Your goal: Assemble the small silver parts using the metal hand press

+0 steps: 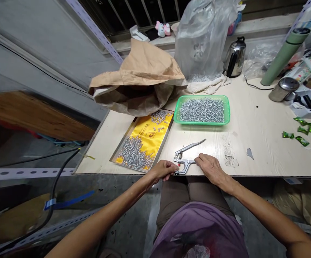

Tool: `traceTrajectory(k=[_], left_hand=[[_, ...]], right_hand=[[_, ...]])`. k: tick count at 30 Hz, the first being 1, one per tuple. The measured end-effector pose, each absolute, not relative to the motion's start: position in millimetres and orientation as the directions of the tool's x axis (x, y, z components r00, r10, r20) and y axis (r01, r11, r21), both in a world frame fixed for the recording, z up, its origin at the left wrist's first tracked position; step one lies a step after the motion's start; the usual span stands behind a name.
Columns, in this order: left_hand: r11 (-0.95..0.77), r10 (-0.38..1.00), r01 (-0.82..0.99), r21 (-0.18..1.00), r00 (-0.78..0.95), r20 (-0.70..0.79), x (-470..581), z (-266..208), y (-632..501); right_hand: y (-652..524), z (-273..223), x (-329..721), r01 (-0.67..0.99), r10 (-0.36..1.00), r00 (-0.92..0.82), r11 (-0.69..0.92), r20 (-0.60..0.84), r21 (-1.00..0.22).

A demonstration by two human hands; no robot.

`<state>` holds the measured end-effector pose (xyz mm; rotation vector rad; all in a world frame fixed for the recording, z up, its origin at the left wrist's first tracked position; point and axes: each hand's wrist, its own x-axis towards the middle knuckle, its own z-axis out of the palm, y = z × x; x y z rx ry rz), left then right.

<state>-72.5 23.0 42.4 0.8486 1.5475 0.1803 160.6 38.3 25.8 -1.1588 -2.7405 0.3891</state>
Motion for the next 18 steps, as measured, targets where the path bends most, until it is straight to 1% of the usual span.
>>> traceTrajectory(k=[2,5,7,9,13,15,18], left_hand=[[0.730,0.595,0.372,0.574,0.068,-0.801,-70.5,44.8,22.6],[0.757,0.581,0.329,0.564,0.054,-0.812,-67.9,48.2,21.6],[0.768,0.573,0.314,0.557,0.049,-0.818,-67.2,49.0,20.9],[0.775,0.565,0.308,0.552,0.055,-0.823,-67.5,48.1,20.5],[0.780,0.554,0.303,0.548,0.074,-0.829,-69.3,43.4,20.1],[0.778,0.554,0.307,0.548,0.077,-0.829,-70.0,41.7,19.8],[0.768,0.561,0.321,0.554,0.079,-0.824,-69.7,42.2,19.7]], right_hand=[[38.0,26.7,161.5,0.686,0.721,-0.692,0.666,0.017,-0.293],[42.5,32.5,163.3,0.681,0.728,-0.685,0.642,0.003,-0.352],[50.7,38.5,162.4,0.694,0.744,-0.668,0.619,-0.009,-0.367],[63.0,44.1,158.3,0.729,0.766,-0.643,0.603,-0.022,-0.322],[94.0,48.4,144.0,0.769,0.771,-0.632,0.612,-0.077,-0.185],[108.2,48.4,137.8,0.743,0.737,-0.669,0.655,-0.097,-0.139],[123.1,49.4,132.9,0.672,0.668,-0.741,0.738,-0.067,-0.062]])
